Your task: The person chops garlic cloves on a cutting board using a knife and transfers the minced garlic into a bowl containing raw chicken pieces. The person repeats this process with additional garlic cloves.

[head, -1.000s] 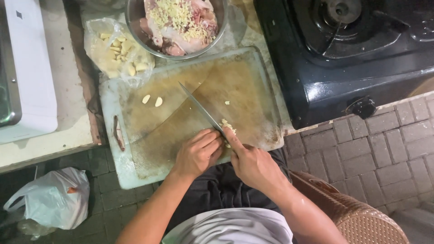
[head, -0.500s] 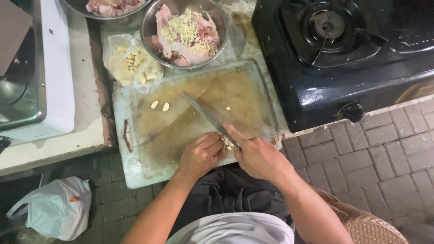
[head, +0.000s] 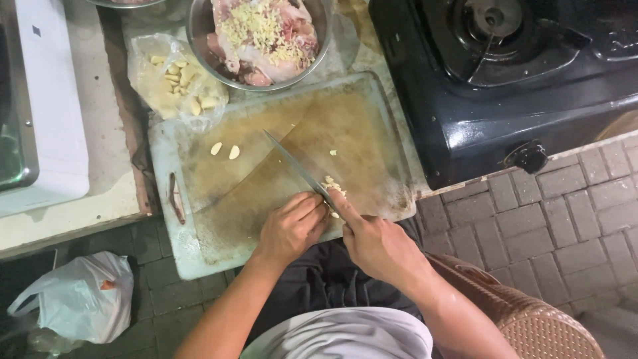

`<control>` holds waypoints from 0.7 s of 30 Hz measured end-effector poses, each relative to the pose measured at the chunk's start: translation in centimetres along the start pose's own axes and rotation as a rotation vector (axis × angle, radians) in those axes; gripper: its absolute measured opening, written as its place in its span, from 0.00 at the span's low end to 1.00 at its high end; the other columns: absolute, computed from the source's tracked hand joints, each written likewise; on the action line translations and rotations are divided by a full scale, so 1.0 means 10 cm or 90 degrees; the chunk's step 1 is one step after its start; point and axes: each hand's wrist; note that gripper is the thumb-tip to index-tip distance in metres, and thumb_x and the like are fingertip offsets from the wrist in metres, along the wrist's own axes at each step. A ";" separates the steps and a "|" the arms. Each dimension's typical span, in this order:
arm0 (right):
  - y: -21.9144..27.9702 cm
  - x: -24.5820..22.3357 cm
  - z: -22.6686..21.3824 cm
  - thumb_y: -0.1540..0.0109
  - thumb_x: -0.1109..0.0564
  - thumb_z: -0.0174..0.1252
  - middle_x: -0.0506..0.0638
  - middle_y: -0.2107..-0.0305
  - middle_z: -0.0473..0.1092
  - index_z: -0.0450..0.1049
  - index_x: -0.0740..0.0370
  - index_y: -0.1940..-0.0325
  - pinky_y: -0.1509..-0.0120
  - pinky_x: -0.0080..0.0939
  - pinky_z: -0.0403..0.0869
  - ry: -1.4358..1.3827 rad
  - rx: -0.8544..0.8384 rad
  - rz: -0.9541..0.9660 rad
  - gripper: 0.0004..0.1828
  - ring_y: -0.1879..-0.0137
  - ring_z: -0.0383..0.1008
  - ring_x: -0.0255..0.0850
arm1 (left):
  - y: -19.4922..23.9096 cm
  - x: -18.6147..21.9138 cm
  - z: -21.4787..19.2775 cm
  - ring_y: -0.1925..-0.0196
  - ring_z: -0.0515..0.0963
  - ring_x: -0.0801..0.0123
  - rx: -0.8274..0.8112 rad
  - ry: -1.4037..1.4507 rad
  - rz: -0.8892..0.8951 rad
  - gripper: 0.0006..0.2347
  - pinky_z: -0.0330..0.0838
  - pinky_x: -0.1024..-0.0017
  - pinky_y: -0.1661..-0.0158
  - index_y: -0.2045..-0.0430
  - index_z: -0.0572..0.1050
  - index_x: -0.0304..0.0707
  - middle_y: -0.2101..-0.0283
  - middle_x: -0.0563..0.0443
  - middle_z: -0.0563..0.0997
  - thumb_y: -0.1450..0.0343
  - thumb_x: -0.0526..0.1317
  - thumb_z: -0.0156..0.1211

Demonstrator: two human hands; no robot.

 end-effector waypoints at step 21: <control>-0.09 -0.01 -0.11 0.39 0.50 0.42 0.61 0.73 0.75 0.49 0.35 0.24 0.61 0.58 0.77 0.024 -0.009 0.024 0.37 0.68 0.78 0.62 | -0.07 0.10 -0.10 0.62 0.81 0.69 0.012 -0.053 0.003 0.06 0.77 0.82 0.67 0.77 0.78 0.40 0.69 0.58 0.78 0.33 0.32 0.54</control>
Point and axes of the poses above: each hand's wrist, its own y-axis away from the middle knuckle, its own z-axis out of the palm, x = y × z
